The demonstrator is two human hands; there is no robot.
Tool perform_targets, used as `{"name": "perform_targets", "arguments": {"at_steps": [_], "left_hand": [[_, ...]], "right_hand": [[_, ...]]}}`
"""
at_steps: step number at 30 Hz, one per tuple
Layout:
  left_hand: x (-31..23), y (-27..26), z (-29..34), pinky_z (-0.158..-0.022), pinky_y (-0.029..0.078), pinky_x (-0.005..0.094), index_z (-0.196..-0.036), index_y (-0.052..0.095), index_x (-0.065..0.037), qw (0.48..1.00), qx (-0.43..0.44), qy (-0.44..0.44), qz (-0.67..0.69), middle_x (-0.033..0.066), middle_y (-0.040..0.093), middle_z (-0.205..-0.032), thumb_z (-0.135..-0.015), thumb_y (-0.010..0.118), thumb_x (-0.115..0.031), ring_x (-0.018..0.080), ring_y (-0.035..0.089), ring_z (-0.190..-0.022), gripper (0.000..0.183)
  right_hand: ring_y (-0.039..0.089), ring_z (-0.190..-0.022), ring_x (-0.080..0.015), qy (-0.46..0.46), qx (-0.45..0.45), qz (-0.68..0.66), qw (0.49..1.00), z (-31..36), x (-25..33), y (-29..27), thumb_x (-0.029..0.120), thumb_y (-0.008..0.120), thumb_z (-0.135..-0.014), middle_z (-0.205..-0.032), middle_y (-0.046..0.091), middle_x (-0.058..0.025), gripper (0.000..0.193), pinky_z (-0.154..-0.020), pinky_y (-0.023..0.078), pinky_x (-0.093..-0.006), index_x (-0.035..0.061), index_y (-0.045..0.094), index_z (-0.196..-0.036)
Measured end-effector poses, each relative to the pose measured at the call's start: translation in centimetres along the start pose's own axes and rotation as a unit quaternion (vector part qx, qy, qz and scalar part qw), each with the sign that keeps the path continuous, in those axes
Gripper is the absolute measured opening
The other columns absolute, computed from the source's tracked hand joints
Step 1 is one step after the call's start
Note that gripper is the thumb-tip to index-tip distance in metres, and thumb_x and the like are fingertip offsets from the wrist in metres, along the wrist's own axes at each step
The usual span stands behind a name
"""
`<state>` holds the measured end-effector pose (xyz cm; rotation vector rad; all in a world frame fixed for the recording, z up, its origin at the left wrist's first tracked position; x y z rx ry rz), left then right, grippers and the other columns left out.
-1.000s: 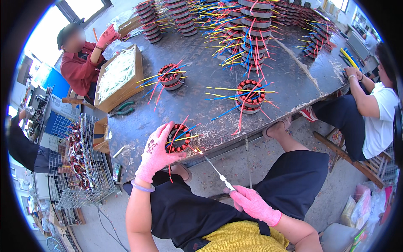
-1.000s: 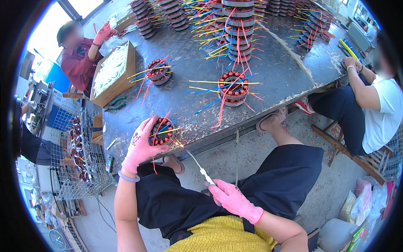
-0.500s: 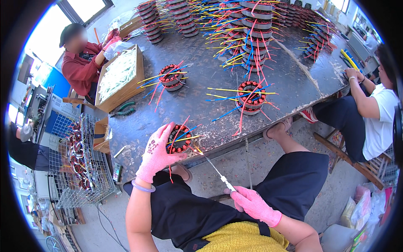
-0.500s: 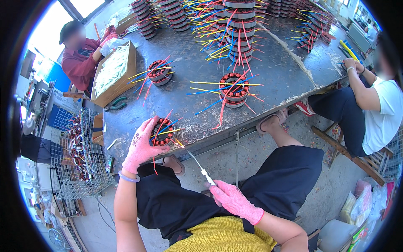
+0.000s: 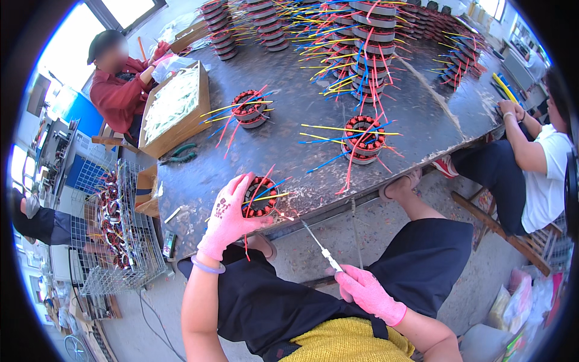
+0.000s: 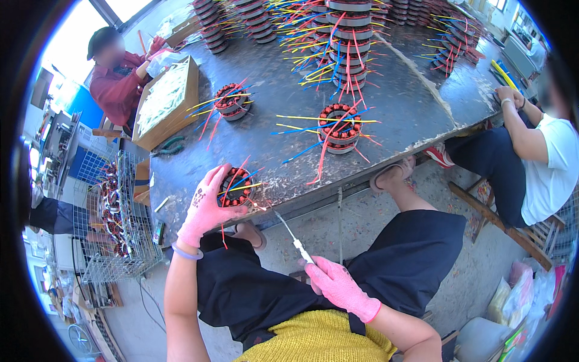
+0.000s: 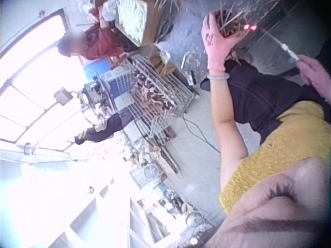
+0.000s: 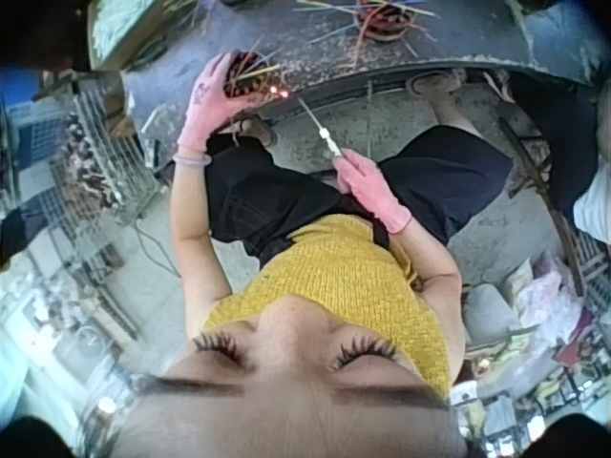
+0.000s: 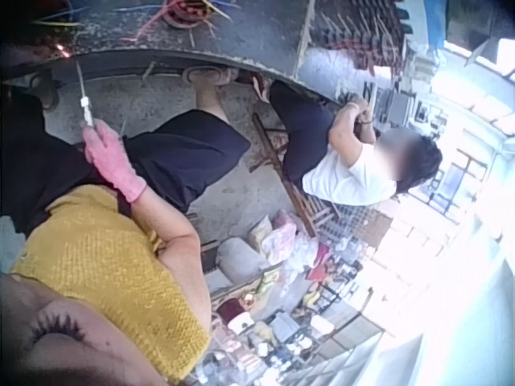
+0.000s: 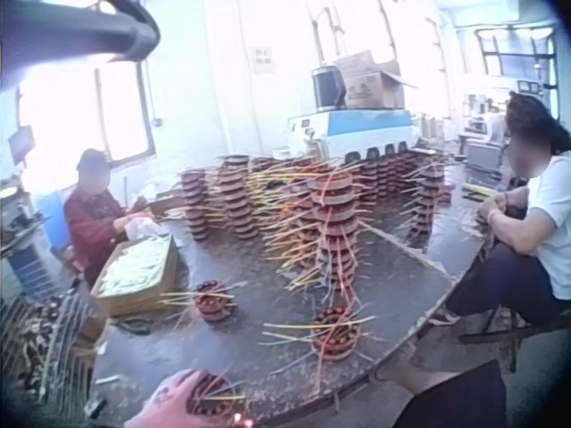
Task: The person uses a small lighter to heat wire ends on circular motor components, then trims the excess wire with cutters, handling several units individually.
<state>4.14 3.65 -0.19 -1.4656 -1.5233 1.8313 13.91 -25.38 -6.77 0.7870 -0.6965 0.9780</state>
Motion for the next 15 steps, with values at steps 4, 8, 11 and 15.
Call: {"name": "perform_targets", "arguments": {"at_steps": [4, 8, 11, 15], "left_hand": [[-0.5, -0.3, -0.3, -0.112, 0.039, 0.0439, -0.145, 0.045, 0.000, 0.999, 0.035, 0.026, 0.019, 0.0199, 0.050, -0.143, -0.061, 0.091, -0.033, 0.0383, 0.048, -0.132, 0.100], [-1.0, -0.1, 0.1, -0.112, 0.038, 0.0448, -0.145, 0.046, -0.003, 0.999, 0.025, 0.047, -0.005, 0.0200, 0.049, -0.144, -0.061, 0.091, -0.030, 0.0390, 0.048, -0.132, 0.100], [-1.1, 0.2, 0.0, -0.112, 0.038, 0.0451, -0.146, 0.045, -0.004, 0.999, 0.026, 0.044, -0.012, 0.0200, 0.049, -0.144, -0.060, 0.091, -0.030, 0.0394, 0.047, -0.133, 0.100], [-0.9, 0.3, 0.0, -0.112, 0.038, 0.0453, -0.146, 0.045, -0.004, 0.998, 0.033, 0.047, -0.008, 0.0200, 0.049, -0.144, -0.060, 0.091, -0.030, 0.0394, 0.047, -0.133, 0.101]], "right_hand": [[0.042, -0.059, -0.0047, -0.008, -0.006, -0.036, 0.999, 0.1, 0.1, -0.1, 0.028, 0.047, -0.106, -0.066, 0.047, 0.0041, 0.038, -0.055, 0.034, -0.0227, 0.0010, 0.059, -0.130], [0.042, -0.060, -0.0046, -0.013, -0.009, -0.026, 1.000, 0.2, 0.7, -0.2, 0.028, 0.047, -0.106, -0.066, 0.046, 0.0045, 0.038, -0.056, 0.034, -0.0229, 0.0012, 0.060, -0.130], [0.043, -0.060, -0.0047, -0.019, -0.008, 0.003, 1.000, 0.1, 0.9, -0.3, 0.028, 0.047, -0.106, -0.067, 0.046, 0.0045, 0.038, -0.057, 0.035, -0.0232, 0.0018, 0.060, -0.130], [0.043, -0.061, -0.0048, -0.018, -0.006, -0.020, 1.000, 0.0, 0.8, -0.1, 0.029, 0.048, -0.106, -0.067, 0.046, 0.0042, 0.038, -0.057, 0.036, -0.0235, 0.0029, 0.060, -0.131]]}}
Point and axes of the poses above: each hand's wrist, its own z-axis away from the middle knuckle, its own y-axis out of the palm, x = y × z, the point moved 6 cm from there along -z, towards the middle knuckle
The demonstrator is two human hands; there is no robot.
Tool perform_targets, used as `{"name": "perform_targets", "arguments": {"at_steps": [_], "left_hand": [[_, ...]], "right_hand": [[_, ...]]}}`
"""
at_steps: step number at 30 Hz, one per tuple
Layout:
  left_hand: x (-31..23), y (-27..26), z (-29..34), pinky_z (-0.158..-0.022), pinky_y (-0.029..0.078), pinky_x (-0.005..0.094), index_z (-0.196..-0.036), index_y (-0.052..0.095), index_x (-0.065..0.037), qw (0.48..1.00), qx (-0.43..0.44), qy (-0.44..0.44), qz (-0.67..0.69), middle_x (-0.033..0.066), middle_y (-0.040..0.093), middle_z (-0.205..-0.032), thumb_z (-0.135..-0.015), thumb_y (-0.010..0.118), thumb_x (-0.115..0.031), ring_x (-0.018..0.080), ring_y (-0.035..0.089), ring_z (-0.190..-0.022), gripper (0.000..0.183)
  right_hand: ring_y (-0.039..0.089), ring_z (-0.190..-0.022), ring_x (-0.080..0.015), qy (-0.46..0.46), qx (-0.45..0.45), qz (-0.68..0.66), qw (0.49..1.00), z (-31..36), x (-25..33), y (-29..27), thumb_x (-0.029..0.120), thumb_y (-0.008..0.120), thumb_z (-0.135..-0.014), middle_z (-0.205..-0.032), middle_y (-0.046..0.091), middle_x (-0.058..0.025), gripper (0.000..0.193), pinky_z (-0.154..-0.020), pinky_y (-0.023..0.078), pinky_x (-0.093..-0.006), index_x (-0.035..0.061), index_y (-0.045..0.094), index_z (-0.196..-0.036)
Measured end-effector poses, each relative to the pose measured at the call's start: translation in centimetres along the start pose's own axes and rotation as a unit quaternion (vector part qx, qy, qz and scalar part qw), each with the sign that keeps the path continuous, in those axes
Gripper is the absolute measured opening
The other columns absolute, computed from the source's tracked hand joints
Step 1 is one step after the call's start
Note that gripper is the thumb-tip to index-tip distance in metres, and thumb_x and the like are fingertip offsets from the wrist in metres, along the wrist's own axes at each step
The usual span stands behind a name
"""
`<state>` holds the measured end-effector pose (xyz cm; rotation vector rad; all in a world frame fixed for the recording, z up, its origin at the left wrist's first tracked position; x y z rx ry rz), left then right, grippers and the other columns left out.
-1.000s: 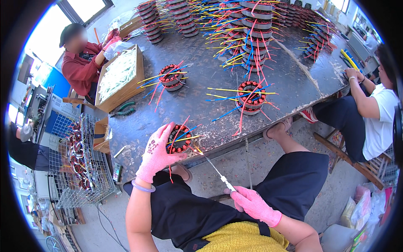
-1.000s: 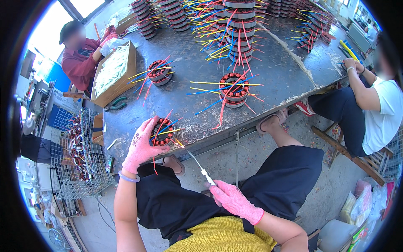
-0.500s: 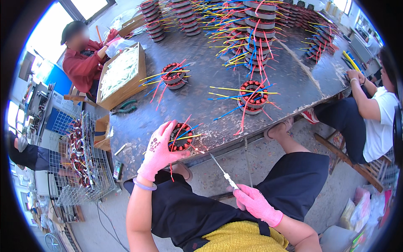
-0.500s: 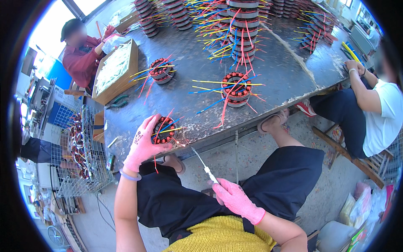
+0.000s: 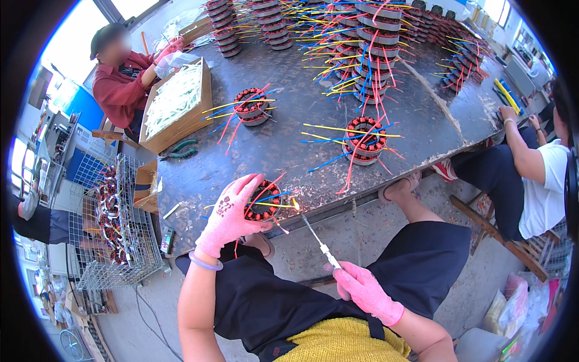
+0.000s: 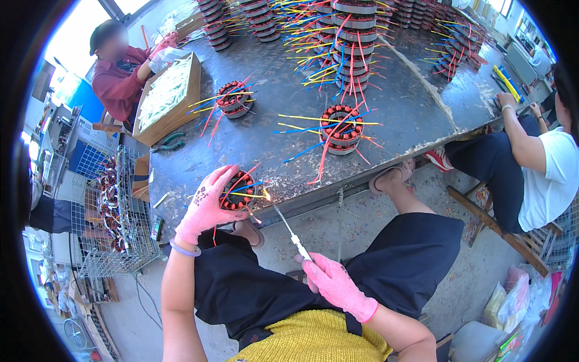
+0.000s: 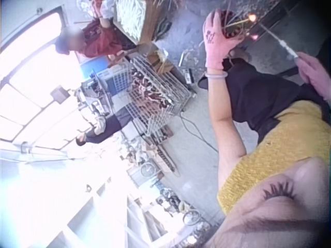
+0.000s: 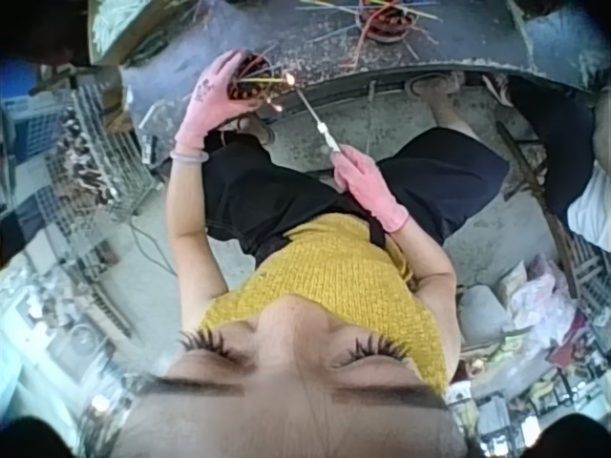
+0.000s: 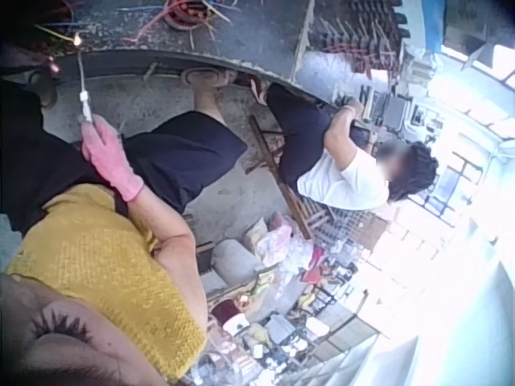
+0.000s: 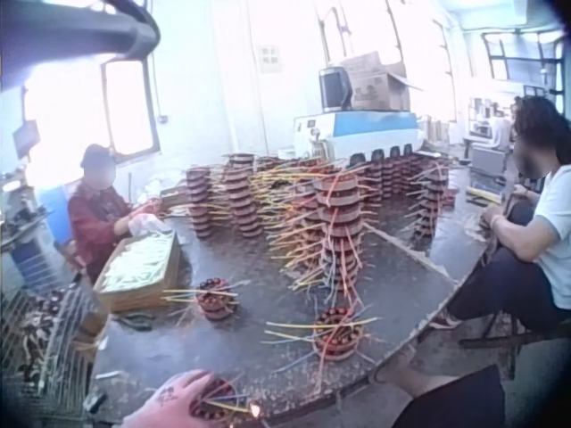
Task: The person uses a small lighter to heat wire ends on circular motor components, then trims the excess wire with cutters, handling several units individually.
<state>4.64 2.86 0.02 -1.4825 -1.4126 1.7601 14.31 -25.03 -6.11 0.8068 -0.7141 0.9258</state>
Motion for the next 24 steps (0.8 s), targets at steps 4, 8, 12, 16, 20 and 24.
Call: {"name": "perform_targets", "arguments": {"at_steps": [4, 8, 12, 16, 20, 24], "left_hand": [[0.1, -0.1, 0.1, -0.112, 0.038, 0.0450, -0.145, 0.046, -0.003, 1.000, -0.002, 0.006, 0.006, 0.0197, 0.049, -0.143, -0.060, 0.091, -0.030, 0.0393, 0.047, -0.132, 0.100], [-0.3, -0.3, 0.0, -0.111, 0.038, 0.0447, -0.144, 0.047, -0.002, 1.000, -0.001, 0.003, 0.009, 0.0193, 0.050, -0.143, -0.060, 0.091, -0.030, 0.0392, 0.047, -0.132, 0.099], [-0.1, -0.1, 0.0, -0.111, 0.039, 0.0448, -0.144, 0.047, -0.002, 1.000, -0.003, 0.006, 0.014, 0.0193, 0.050, -0.143, -0.060, 0.091, -0.030, 0.0391, 0.048, -0.132, 0.099], [-0.3, -0.2, 0.0, -0.111, 0.039, 0.0447, -0.144, 0.047, -0.002, 1.000, -0.002, 0.007, 0.005, 0.0190, 0.050, -0.143, -0.060, 0.091, -0.030, 0.0390, 0.048, -0.132, 0.099], [-0.4, -0.3, 0.0, -0.112, 0.039, 0.0441, -0.145, 0.046, -0.003, 1.000, -0.001, 0.000, 0.002, 0.0186, 0.049, -0.144, -0.060, 0.091, -0.027, 0.0377, 0.047, -0.133, 0.099], [-0.2, -0.2, 0.0, -0.112, 0.039, 0.0438, -0.145, 0.046, -0.003, 1.000, 0.002, -0.002, 0.004, 0.0186, 0.048, -0.145, -0.060, 0.090, -0.026, 0.0373, 0.047, -0.134, 0.099]], "right_hand": [[0.043, -0.061, -0.0047, 0.005, -0.002, 0.023, 1.000, 0.1, 0.8, 0.1, 0.029, 0.048, -0.106, -0.067, 0.046, 0.0043, 0.038, -0.057, 0.036, -0.0232, 0.0034, 0.060, -0.132], [0.043, -0.061, -0.0044, 0.008, 0.004, 0.012, 1.000, 0.0, 0.3, 0.1, 0.029, 0.048, -0.106, -0.068, 0.046, 0.0045, 0.038, -0.057, 0.036, -0.0229, 0.0035, 0.059, -0.132], [0.043, -0.061, -0.0042, 0.005, 0.006, 0.008, 1.000, -0.1, 0.3, 0.2, 0.029, 0.048, -0.106, -0.069, 0.047, 0.0045, 0.038, -0.056, 0.035, -0.0228, 0.0032, 0.059, -0.132], [0.043, -0.061, -0.0045, 0.007, 0.003, -0.002, 1.000, -0.1, 0.4, 0.2, 0.028, 0.048, -0.106, -0.069, 0.047, 0.0042, 0.038, -0.057, 0.036, -0.0229, 0.0021, 0.059, -0.132], [0.044, -0.061, -0.0052, -0.005, 0.005, 0.008, 1.000, -0.1, 0.5, 0.1, 0.028, 0.047, -0.106, -0.069, 0.048, 0.0034, 0.039, -0.057, 0.037, -0.0232, 0.0011, 0.059, -0.132], [0.045, -0.060, -0.0056, -0.005, 0.004, 0.014, 1.000, -0.1, 0.5, 0.0, 0.029, 0.047, -0.106, -0.068, 0.048, 0.0027, 0.040, -0.057, 0.038, -0.0238, 0.0003, 0.059, -0.131]]}}
Point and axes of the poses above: each hand's wrist, its own z-axis away from the middle knuckle, its own y-axis out of the palm, x = y × z, the point moved 6 cm from there along -z, towards the middle knuckle
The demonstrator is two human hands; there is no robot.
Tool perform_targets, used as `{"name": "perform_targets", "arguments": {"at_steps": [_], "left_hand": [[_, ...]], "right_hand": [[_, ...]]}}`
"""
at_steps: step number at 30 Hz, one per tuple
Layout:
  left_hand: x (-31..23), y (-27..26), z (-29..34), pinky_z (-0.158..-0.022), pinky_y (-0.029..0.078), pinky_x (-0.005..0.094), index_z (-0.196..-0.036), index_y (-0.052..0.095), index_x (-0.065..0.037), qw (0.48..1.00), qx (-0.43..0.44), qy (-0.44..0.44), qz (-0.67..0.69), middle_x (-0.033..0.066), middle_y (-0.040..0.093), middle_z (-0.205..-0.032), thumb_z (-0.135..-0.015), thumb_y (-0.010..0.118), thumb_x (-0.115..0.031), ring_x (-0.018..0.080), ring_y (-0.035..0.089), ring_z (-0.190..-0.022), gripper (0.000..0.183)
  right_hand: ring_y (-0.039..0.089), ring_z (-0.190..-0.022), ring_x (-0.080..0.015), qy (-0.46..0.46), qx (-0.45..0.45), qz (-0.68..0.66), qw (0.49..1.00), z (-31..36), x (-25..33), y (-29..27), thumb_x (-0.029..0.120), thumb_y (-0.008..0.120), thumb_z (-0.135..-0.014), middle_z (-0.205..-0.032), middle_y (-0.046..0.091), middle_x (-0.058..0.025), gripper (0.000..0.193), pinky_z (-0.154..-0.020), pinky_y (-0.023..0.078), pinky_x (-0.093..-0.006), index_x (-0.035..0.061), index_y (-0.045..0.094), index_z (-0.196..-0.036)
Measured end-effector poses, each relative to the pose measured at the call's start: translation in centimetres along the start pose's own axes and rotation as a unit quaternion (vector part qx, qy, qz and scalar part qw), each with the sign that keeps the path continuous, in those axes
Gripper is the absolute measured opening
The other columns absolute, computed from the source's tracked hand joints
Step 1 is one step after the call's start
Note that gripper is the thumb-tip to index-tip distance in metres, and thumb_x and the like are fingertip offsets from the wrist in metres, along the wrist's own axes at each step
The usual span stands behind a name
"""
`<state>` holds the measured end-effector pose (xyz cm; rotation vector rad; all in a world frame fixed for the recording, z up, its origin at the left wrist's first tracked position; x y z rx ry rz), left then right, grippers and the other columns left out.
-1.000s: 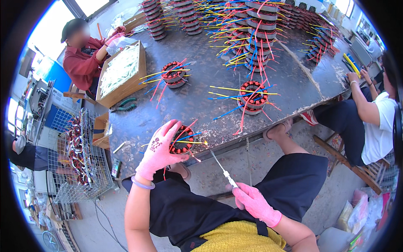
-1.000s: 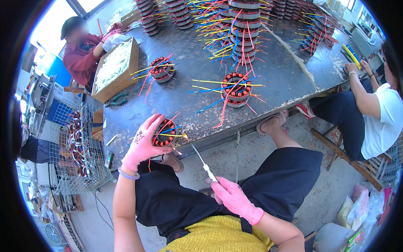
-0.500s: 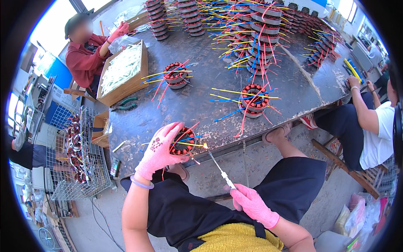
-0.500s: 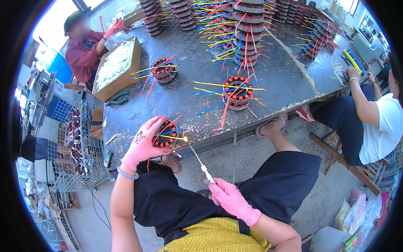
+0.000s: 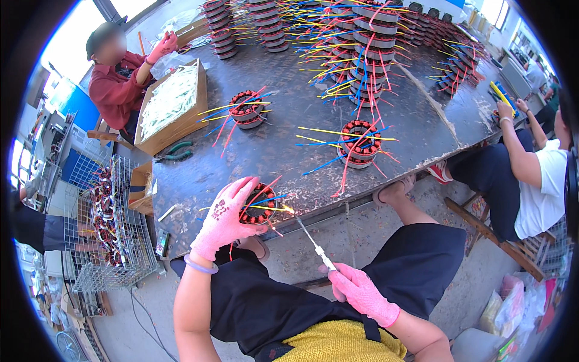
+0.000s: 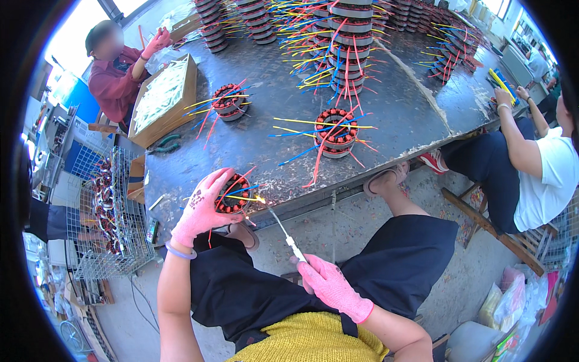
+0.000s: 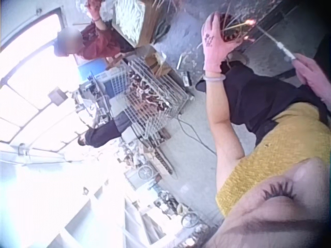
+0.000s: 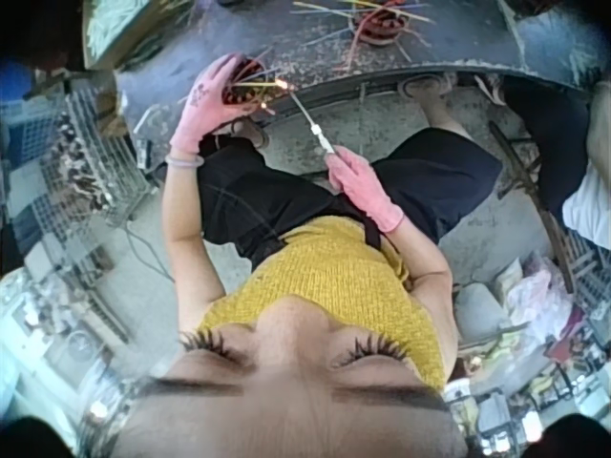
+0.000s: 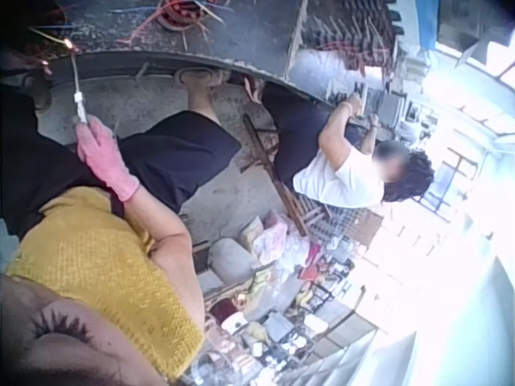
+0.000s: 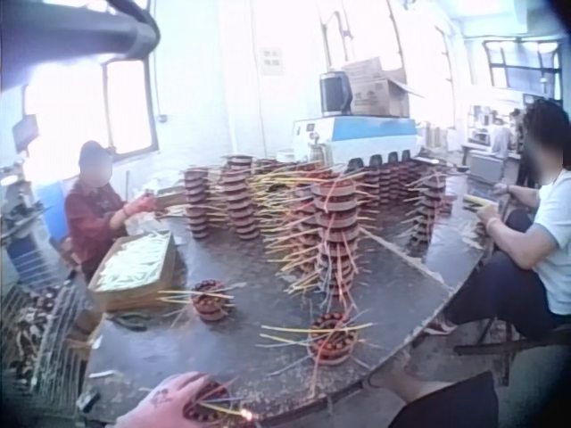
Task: The person uses a small lighter to heat wire ends on circular motor components, then trims the excess wire with cutters, handling several units individually.
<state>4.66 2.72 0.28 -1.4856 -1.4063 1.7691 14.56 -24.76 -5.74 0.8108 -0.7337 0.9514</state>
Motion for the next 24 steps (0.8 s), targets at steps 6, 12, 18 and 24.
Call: {"name": "perform_targets", "arguments": {"at_steps": [6, 12, 18, 24], "left_hand": [[-0.3, -0.2, 0.1, -0.112, 0.038, 0.0447, -0.145, 0.046, -0.003, 1.000, -0.006, 0.002, -0.003, 0.0188, 0.050, -0.143, -0.062, 0.090, -0.030, 0.0385, 0.047, -0.132, 0.097], [-0.1, -0.1, 0.0, -0.113, 0.038, 0.0443, -0.144, 0.047, -0.002, 1.000, -0.001, -0.006, -0.007, 0.0197, 0.048, -0.145, -0.060, 0.090, -0.026, 0.0381, 0.048, -0.134, 0.098], [-0.1, 0.0, -0.1, -0.113, 0.038, 0.0441, -0.145, 0.047, -0.002, 1.000, 0.005, -0.006, -0.005, 0.0193, 0.048, -0.145, -0.060, 0.090, -0.027, 0.0375, 0.047, -0.134, 0.098], [-0.4, -0.1, 0.0, -0.111, 0.038, 0.0447, -0.144, 0.047, -0.002, 1.000, -0.003, 0.006, -0.013, 0.0188, 0.050, -0.143, -0.062, 0.090, -0.030, 0.0384, 0.047, -0.132, 0.096]], "right_hand": [[0.043, -0.063, -0.0055, 0.010, -0.004, -0.013, 1.000, 0.1, 0.2, 0.2, 0.025, 0.050, -0.105, -0.071, 0.047, 0.0038, 0.039, -0.058, 0.035, -0.0226, -0.0017, 0.058, -0.132], [0.043, -0.062, -0.0057, 0.019, -0.003, -0.024, 1.000, 0.2, 1.1, 0.5, 0.026, 0.050, -0.105, -0.069, 0.048, 0.0030, 0.038, -0.058, 0.036, -0.0230, -0.0007, 0.059, -0.132], [0.042, -0.062, -0.0058, 0.018, -0.007, -0.055, 0.998, 0.0, 0.0, 0.2, 0.024, 0.051, -0.105, -0.069, 0.048, 0.0031, 0.037, -0.058, 0.035, -0.0226, -0.0002, 0.059, -0.132], [0.042, -0.062, -0.0057, 0.008, -0.009, -0.030, 0.999, 0.0, 0.4, 0.3, 0.025, 0.051, -0.105, -0.070, 0.047, 0.0036, 0.038, -0.057, 0.034, -0.0226, -0.0007, 0.059, -0.132]]}}
Point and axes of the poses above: each hand's wrist, its own z-axis away from the middle knuckle, its own y-axis out of the palm, x = y × z, the point moved 6 cm from there along -z, towards the middle knuckle
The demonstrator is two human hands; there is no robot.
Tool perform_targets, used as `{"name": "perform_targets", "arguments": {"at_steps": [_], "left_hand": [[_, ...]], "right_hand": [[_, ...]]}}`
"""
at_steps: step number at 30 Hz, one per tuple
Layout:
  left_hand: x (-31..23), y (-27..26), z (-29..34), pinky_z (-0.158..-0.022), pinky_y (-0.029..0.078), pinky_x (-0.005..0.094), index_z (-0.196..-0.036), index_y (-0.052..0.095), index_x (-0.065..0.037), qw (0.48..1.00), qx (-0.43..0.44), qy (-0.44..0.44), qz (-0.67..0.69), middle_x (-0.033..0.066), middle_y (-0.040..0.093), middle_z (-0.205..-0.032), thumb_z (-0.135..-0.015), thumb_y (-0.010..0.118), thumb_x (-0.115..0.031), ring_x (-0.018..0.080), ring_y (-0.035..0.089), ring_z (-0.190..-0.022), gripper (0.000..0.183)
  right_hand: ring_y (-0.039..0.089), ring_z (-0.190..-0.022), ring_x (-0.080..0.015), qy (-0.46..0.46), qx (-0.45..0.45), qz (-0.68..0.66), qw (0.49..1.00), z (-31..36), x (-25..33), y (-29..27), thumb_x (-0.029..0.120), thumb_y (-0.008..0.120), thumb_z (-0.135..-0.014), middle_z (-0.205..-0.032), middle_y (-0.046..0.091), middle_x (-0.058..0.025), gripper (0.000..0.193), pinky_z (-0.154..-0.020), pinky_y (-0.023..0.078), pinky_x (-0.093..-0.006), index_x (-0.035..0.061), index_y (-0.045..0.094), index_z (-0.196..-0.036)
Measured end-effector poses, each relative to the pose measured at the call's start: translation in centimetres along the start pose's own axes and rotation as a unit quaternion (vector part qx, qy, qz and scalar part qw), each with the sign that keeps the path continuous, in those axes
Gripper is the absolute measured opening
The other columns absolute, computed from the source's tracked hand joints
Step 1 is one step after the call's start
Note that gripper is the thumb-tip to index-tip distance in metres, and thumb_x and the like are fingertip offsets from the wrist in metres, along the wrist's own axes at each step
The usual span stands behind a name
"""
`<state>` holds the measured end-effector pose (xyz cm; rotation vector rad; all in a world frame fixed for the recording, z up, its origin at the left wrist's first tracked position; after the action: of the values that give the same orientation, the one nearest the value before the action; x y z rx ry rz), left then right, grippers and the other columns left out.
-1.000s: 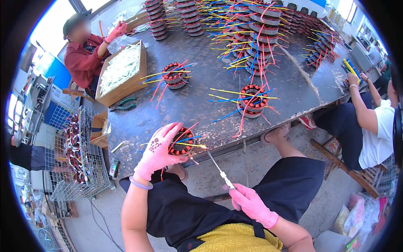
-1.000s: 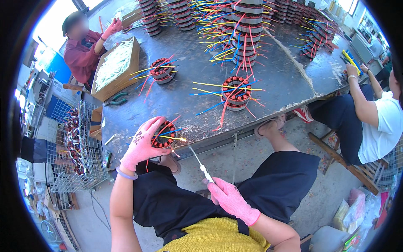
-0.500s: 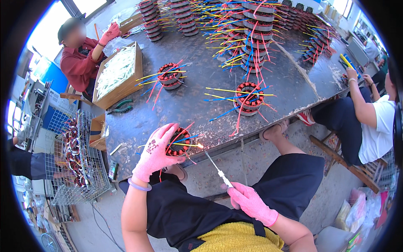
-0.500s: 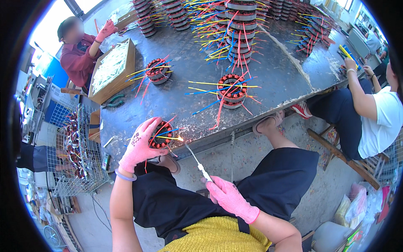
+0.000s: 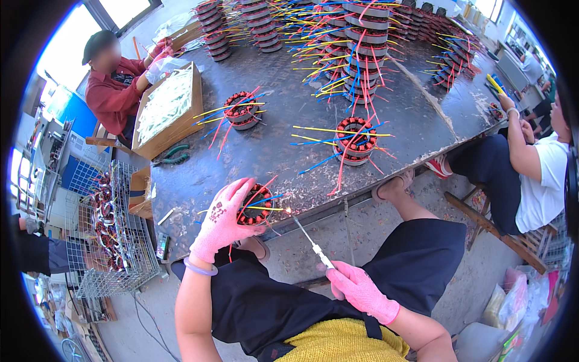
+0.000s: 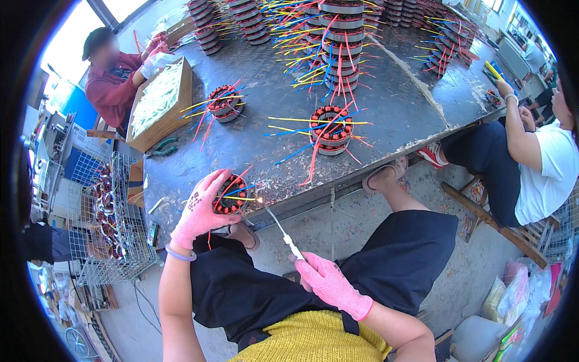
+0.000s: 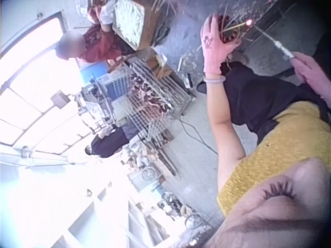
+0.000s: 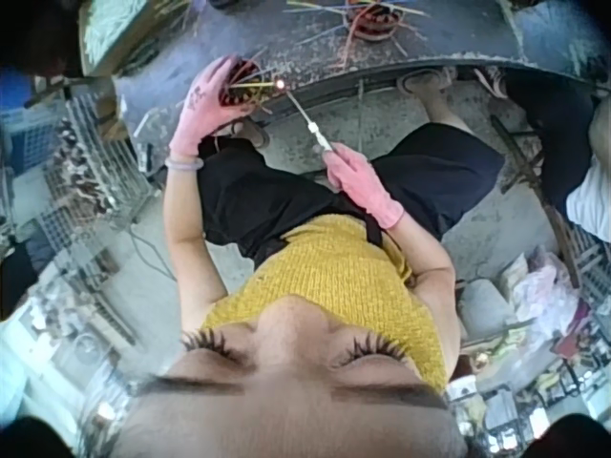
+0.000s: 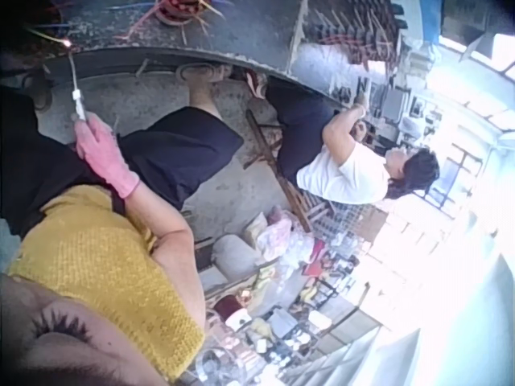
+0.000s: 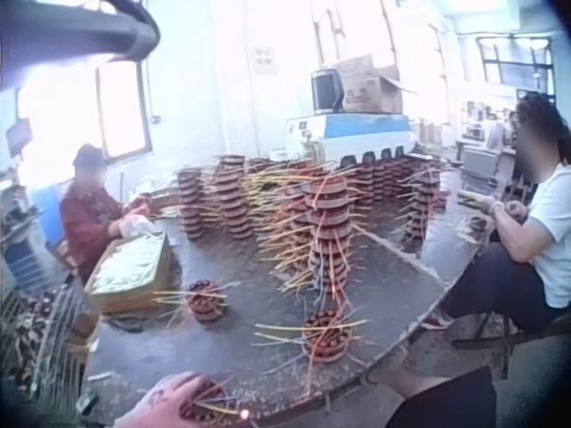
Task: The person uses a small lighter to heat wire ends on circular motor components, then trims the excess wire with cutters, handling several units individually.
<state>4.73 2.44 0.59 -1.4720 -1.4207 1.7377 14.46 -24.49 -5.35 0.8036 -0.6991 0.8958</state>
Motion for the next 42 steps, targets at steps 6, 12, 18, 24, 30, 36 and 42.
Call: {"name": "perform_targets", "arguments": {"at_steps": [6, 12, 18, 24, 30, 36, 42], "left_hand": [[0.3, 0.2, 0.0, -0.114, 0.036, 0.0444, -0.146, 0.046, -0.004, 1.000, 0.012, -0.023, 0.006, 0.0192, 0.047, -0.147, -0.061, 0.089, -0.029, 0.0377, 0.045, -0.136, 0.099], [0.1, 0.1, -0.1, -0.112, 0.038, 0.0453, -0.144, 0.047, -0.003, 1.000, 0.004, -0.012, 0.004, 0.0194, 0.049, -0.144, -0.062, 0.089, -0.030, 0.0391, 0.047, -0.132, 0.096], [0.3, 0.2, 0.1, -0.114, 0.037, 0.0441, -0.145, 0.046, -0.003, 0.999, 0.008, -0.030, 0.005, 0.0195, 0.048, -0.146, -0.060, 0.089, -0.027, 0.0375, 0.046, -0.135, 0.098], [0.2, 0.2, 0.0, -0.114, 0.037, 0.0442, -0.145, 0.047, -0.003, 1.000, 0.008, -0.024, 0.006, 0.0193, 0.048, -0.145, -0.061, 0.089, -0.028, 0.0376, 0.046, -0.135, 0.097], [0.2, 0.2, 0.0, -0.114, 0.037, 0.0441, -0.146, 0.046, -0.003, 1.000, 0.011, -0.028, 0.001, 0.0190, 0.048, -0.146, -0.060, 0.089, -0.026, 0.0375, 0.046, -0.136, 0.098], [0.1, 0.2, 0.0, -0.113, 0.038, 0.0449, -0.145, 0.046, -0.004, 1.000, 0.003, -0.015, 0.010, 0.0188, 0.048, -0.145, -0.061, 0.090, -0.029, 0.0384, 0.047, -0.133, 0.098], [0.3, 0.2, 0.0, -0.113, 0.037, 0.0440, -0.146, 0.046, -0.002, 1.000, 0.006, -0.016, -0.001, 0.0193, 0.048, -0.146, -0.061, 0.090, -0.027, 0.0375, 0.047, -0.135, 0.098]], "right_hand": [[0.043, -0.062, -0.0055, 0.002, 0.003, 0.013, 1.000, 0.1, 0.4, 0.0, 0.026, 0.049, -0.106, -0.070, 0.047, 0.0040, 0.039, -0.057, 0.035, -0.0230, -0.0006, 0.058, -0.132], [0.046, -0.061, -0.0052, -0.003, 0.011, 0.015, 1.000, -0.1, -0.3, -0.2, 0.026, 0.047, -0.106, -0.071, 0.049, 0.0035, 0.039, -0.057, 0.038, -0.0235, -0.0009, 0.057, -0.132], [0.041, -0.063, -0.0053, -0.002, 0.005, 0.002, 1.000, -0.1, -0.1, -0.1, 0.024, 0.050, -0.106, -0.072, 0.045, 0.0052, 0.037, -0.057, 0.033, -0.0224, -0.0006, 0.058, -0.133], [0.042, -0.064, -0.0052, -0.004, 0.010, -0.007, 1.000, -0.2, -0.5, -0.1, 0.025, 0.051, -0.106, -0.075, 0.045, 0.0055, 0.038, -0.057, 0.034, -0.0224, -0.0005, 0.058, -0.133], [0.042, -0.064, -0.0055, 0.003, -0.001, 0.025, 1.000, 0.0, 0.3, -0.1, 0.025, 0.050, -0.106, -0.072, 0.046, 0.0046, 0.037, -0.058, 0.034, -0.0227, -0.0001, 0.058, -0.133], [0.043, -0.062, -0.0054, -0.005, 0.009, 0.004, 1.000, -0.2, -0.5, -0.2, 0.025, 0.049, -0.106, -0.071, 0.047, 0.0042, 0.038, -0.057, 0.035, -0.0232, -0.0001, 0.058, -0.133], [0.044, -0.060, -0.0049, -0.008, 0.015, 0.004, 1.000, -0.2, -0.4, -0.1, 0.026, 0.048, -0.106, -0.070, 0.048, 0.0042, 0.038, -0.055, 0.038, -0.0237, -0.0004, 0.057, -0.131]]}}
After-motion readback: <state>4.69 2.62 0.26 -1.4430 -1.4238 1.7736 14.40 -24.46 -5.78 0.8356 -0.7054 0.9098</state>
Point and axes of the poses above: each hand's wrist, its own z-axis away from the middle knuckle, its own y-axis out of the palm, x = y × z, the point moved 6 cm from there along -z, towards the middle knuckle
